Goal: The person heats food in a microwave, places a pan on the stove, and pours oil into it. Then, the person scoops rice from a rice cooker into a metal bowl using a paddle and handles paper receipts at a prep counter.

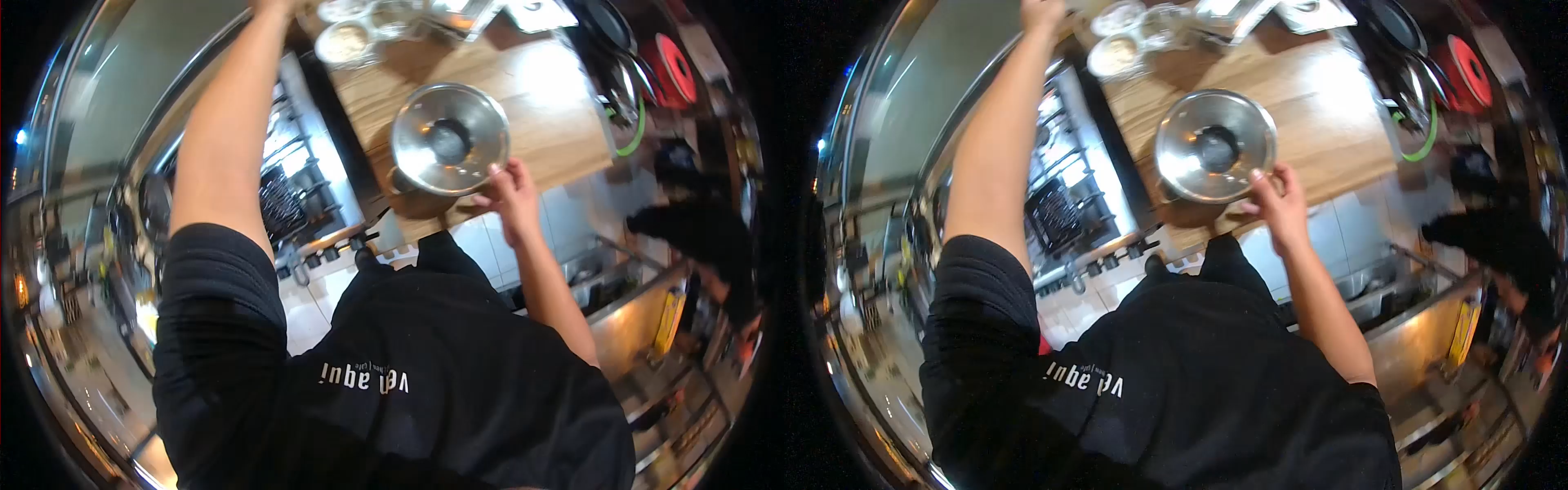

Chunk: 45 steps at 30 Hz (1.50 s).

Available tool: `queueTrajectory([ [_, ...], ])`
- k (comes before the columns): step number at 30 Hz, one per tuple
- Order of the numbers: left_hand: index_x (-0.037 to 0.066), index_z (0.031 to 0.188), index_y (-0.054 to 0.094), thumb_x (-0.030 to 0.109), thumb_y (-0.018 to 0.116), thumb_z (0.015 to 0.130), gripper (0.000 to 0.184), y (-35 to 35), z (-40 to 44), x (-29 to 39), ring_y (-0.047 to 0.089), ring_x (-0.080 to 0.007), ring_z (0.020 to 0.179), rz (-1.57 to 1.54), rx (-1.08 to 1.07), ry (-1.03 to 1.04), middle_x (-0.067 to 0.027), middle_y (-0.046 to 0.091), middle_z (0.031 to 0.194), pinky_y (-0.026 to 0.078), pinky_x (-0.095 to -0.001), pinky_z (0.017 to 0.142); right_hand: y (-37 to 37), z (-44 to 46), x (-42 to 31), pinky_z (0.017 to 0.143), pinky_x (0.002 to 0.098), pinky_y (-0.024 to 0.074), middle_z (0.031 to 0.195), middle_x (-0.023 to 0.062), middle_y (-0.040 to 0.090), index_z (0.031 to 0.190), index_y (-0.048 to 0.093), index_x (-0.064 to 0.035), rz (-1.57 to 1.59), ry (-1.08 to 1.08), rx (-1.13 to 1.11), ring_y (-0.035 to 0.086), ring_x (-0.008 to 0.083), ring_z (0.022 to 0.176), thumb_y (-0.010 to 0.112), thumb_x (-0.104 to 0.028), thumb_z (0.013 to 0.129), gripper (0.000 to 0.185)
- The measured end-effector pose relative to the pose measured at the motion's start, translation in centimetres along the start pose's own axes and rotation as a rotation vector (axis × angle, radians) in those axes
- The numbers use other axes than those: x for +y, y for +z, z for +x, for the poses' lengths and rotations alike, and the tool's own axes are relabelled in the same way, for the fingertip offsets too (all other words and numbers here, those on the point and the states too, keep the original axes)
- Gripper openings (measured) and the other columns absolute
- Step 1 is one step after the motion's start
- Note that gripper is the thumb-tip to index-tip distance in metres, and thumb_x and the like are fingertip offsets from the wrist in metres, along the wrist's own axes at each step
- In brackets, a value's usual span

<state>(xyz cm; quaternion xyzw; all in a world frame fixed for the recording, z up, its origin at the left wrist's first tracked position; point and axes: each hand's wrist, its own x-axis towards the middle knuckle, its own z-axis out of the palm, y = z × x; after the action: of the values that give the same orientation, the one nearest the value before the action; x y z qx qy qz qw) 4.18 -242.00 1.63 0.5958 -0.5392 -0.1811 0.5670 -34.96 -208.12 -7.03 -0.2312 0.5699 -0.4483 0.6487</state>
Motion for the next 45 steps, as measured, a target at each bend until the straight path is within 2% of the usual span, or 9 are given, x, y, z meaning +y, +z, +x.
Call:
queueTrajectory([
  [2,0.002,0.129,0.054,0.002,0.067,0.099,0.032,-4.5,-3.8,0.4,0.072,-0.0196,0.083,-0.265,-0.258,0.003,-0.0099,0.075,0.104,0.060,-0.0349,0.073,-0.6,2.3,-0.2,0.084,0.0423,0.0614,0.120,0.0051,0.061,0.135,0.055,-0.0079,-0.106,0.056,0.000,0.064,0.0164,0.099,0.078,-0.023,0.097,0.046],
  [4,0.005,0.131,0.065,0.040,0.093,0.081,0.068,-11.0,-12.1,1.4,0.068,-0.0194,0.110,-0.069,-0.258,0.017,-0.0108,0.072,0.123,0.056,-0.0380,0.093,-1.4,2.8,-1.5,0.087,0.0462,0.0593,0.126,0.0080,0.064,0.141,0.053,-0.0107,-0.075,0.100,-0.038,0.066,0.0228,0.110,0.072,-0.018,0.098,0.047],
  [7,0.008,0.129,0.070,0.033,0.084,0.085,0.052,-22.5,-27.0,12.3,0.069,-0.0284,0.109,0.445,-0.179,0.226,-0.0129,0.072,0.121,0.055,-0.0386,0.095,-0.9,2.3,-2.3,0.091,0.0476,0.0582,0.134,0.0083,0.064,0.144,0.054,-0.0155,-0.006,-0.018,-0.110,0.064,0.0266,0.120,0.065,-0.016,0.098,0.047],
  [15,0.006,0.123,0.070,0.020,0.083,0.085,0.042,-44.7,-60.1,12.0,0.070,-0.0280,0.096,0.538,0.207,-0.476,-0.0135,0.072,0.106,0.057,-0.0395,0.086,19.3,-6.3,-3.3,0.097,0.0406,0.0587,0.126,0.0076,0.068,0.131,0.059,-0.0040,-0.178,-0.181,-0.759,0.068,0.0202,0.111,0.061,-0.001,0.096,0.035],
  [22,0.009,0.126,0.069,0.027,0.081,0.088,0.044,-58.1,-75.5,11.3,0.069,-0.0270,0.092,0.445,0.416,-0.621,-0.0110,0.071,0.106,0.057,-0.0381,0.085,40.2,-25.7,11.6,0.104,0.0366,0.0525,0.125,0.0109,0.068,0.133,0.060,0.0025,-0.350,0.088,-1.231,0.067,0.0203,0.116,0.063,0.006,0.091,0.042],
  [25,0.007,0.128,0.068,0.024,0.082,0.090,0.044,-63.9,-78.7,11.5,0.069,-0.0232,0.099,0.400,0.412,-0.736,-0.0117,0.073,0.114,0.056,-0.0366,0.090,45.2,-31.4,20.4,0.059,0.0206,0.0477,0.105,0.0018,0.065,0.105,0.063,-0.0052,-0.479,0.305,-1.294,0.060,0.0076,0.084,0.064,0.007,0.091,0.019],
  [35,0.004,0.104,0.067,0.015,0.073,0.097,0.014,-78.1,-88.5,8.5,0.062,-0.0087,0.076,-0.090,0.958,-0.792,-0.0004,0.069,0.086,0.050,-0.0271,0.071,58.1,-47.9,41.3,0.064,0.0220,0.0488,0.098,-0.0023,0.065,0.089,0.056,-0.0111,-0.844,0.463,-1.656,0.060,0.0058,0.082,0.070,-0.003,0.097,0.017],
  [40,0.004,0.103,0.068,0.011,0.072,0.095,0.011,-80.6,-97.1,9.4,0.062,-0.0093,0.085,-0.059,1.361,-0.836,-0.0007,0.067,0.092,0.050,-0.0266,0.074,66.5,-55.0,53.2,0.077,0.0287,0.0540,0.111,0.0053,0.067,0.119,0.064,-0.0085,-1.062,0.474,-2.095,0.065,0.0121,0.093,0.076,-0.020,0.098,0.026],
  [45,0.003,0.102,0.069,0.006,0.066,0.093,0.010,-78.1,-108.0,13.1,0.061,-0.0107,0.081,0.179,1.867,-1.086,-0.0016,0.066,0.089,0.049,-0.0276,0.071,89.5,-60.1,59.3,0.105,0.0501,0.0496,0.131,0.0158,0.065,0.130,0.066,-0.0088,-0.873,-1.347,-1.850,0.061,0.0387,0.120,0.066,-0.010,0.093,0.037],
])
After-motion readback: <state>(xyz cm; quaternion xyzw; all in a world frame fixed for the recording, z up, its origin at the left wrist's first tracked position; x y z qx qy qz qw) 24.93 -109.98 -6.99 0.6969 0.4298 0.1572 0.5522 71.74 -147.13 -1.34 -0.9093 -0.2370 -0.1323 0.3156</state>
